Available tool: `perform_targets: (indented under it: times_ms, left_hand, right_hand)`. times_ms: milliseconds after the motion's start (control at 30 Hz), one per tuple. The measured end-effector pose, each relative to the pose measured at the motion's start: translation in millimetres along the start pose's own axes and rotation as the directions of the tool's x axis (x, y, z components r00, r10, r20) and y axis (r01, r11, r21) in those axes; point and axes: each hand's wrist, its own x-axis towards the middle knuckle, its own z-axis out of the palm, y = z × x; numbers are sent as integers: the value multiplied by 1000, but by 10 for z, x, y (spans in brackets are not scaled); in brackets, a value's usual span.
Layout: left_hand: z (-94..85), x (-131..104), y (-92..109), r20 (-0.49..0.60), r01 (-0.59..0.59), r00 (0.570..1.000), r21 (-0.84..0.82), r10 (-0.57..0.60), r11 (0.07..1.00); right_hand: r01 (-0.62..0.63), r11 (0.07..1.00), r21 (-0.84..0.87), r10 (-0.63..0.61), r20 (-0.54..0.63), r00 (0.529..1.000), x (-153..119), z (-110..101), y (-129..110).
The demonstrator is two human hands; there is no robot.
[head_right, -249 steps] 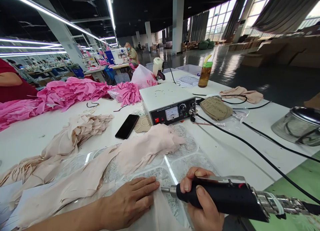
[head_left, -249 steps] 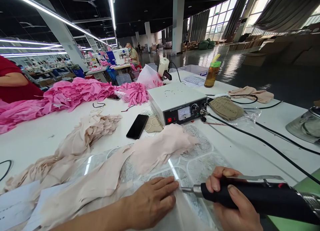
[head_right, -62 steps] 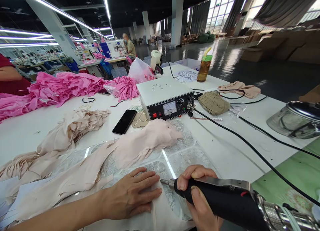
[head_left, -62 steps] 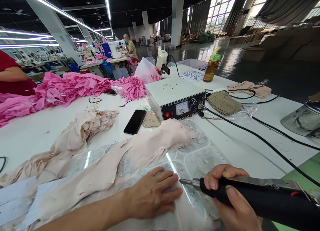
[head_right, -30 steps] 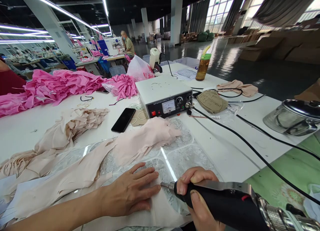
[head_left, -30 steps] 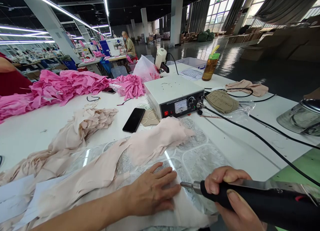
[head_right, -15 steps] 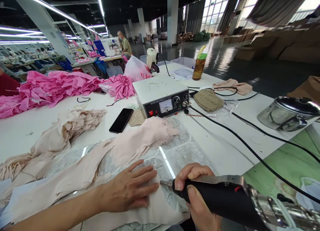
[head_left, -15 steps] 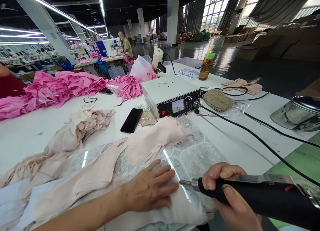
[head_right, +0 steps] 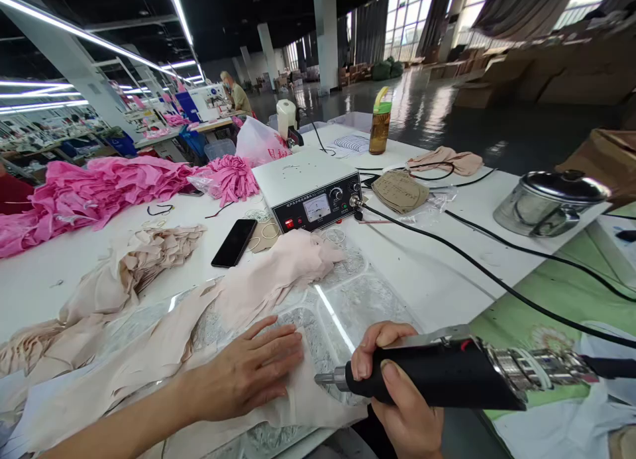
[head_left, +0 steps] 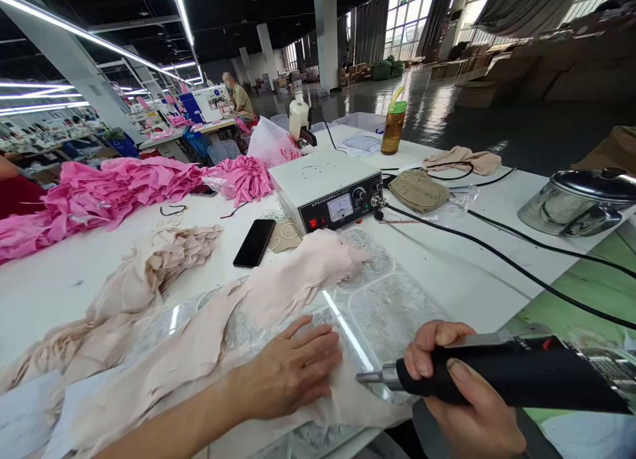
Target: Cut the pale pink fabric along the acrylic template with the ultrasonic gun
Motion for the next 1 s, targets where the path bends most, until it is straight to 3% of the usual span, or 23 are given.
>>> perform_targets:
  times_ms: [167, 367, 733, 867, 1000]
  left_hand:
    - [10, 23, 172, -69, 21, 997, -29, -23, 999]
    - [89, 41, 217, -81, 31, 996, -39, -34, 999]
    - [130, 29, 230, -13, 48, 999, -8, -48, 999]
    - [159, 23, 240, -37, 43, 998, 14, -42, 999]
    - [151, 19, 249, 6, 37, 999, 33, -37, 999]
  right_hand:
    - [-13, 1000, 10, 14, -25, 1000, 0, 7, -3]
    - [7, 1000, 8, -7, -59, 998, 5, 7, 29]
    - [21, 1000, 3, -21, -65, 998, -9, -31, 51]
    - [-11, 1000, -17, 10, -86, 996, -18, -22, 22]
    - [-88, 994, -69, 84, -66, 994, -32, -87, -20]
